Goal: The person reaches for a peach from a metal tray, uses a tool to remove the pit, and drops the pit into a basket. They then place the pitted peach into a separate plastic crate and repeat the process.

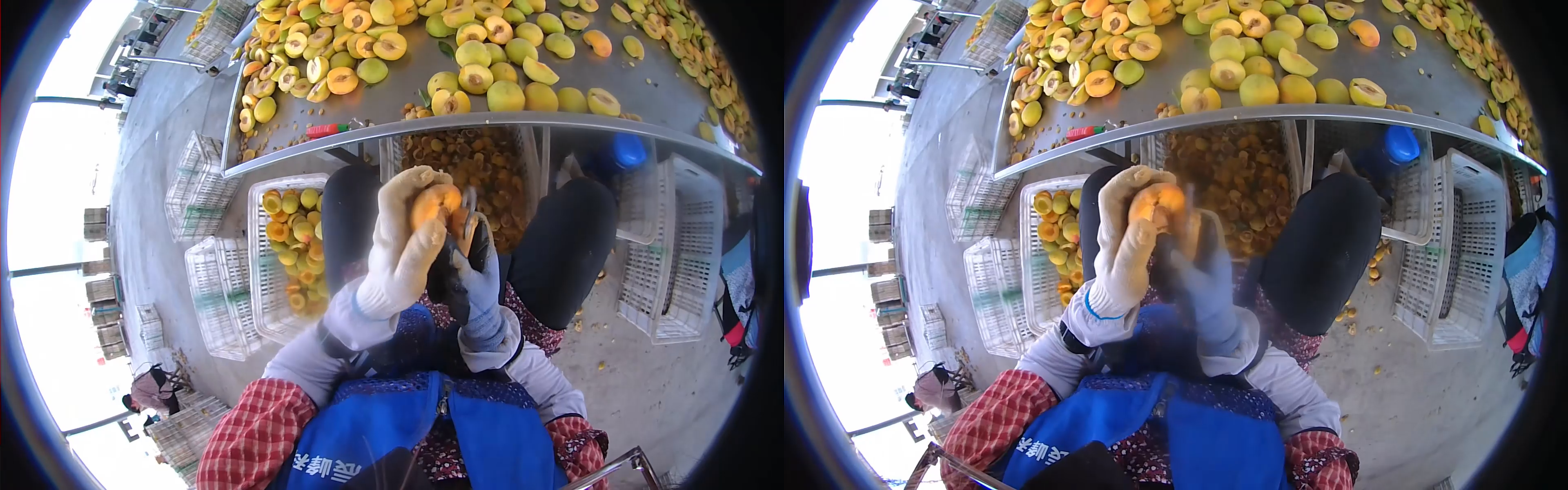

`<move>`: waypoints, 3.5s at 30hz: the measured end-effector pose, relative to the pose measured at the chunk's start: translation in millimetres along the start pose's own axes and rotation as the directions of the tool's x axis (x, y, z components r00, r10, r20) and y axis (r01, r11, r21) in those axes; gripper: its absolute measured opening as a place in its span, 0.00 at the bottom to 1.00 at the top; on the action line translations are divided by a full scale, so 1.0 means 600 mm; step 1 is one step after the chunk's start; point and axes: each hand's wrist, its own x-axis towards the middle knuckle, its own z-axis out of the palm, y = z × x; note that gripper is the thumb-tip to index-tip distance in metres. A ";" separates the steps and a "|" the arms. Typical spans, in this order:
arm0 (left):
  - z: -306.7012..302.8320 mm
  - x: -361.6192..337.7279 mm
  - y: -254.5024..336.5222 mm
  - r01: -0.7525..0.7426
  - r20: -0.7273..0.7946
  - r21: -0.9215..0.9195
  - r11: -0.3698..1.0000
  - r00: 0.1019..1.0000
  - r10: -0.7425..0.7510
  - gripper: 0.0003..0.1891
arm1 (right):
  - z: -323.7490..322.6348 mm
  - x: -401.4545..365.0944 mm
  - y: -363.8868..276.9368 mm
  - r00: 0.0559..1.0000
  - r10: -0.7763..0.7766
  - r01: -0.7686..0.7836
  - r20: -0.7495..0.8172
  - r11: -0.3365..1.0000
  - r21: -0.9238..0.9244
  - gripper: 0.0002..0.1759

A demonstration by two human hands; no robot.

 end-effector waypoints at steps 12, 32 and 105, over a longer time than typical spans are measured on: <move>-0.052 0.000 0.059 0.552 0.080 -0.176 0.815 0.833 -0.547 0.26 | 0.023 0.006 -0.079 0.937 -0.139 0.344 0.320 0.530 -0.775 0.17; 0.013 -0.024 0.049 0.153 -0.175 0.093 0.984 0.975 -0.135 0.12 | -0.040 -0.073 0.016 0.948 -0.121 0.299 0.293 0.645 -0.703 0.22; 0.012 0.033 0.045 0.201 0.275 0.034 0.979 0.940 -0.203 0.11 | -0.050 -0.062 0.002 0.910 0.360 -0.294 0.208 0.911 -0.289 0.23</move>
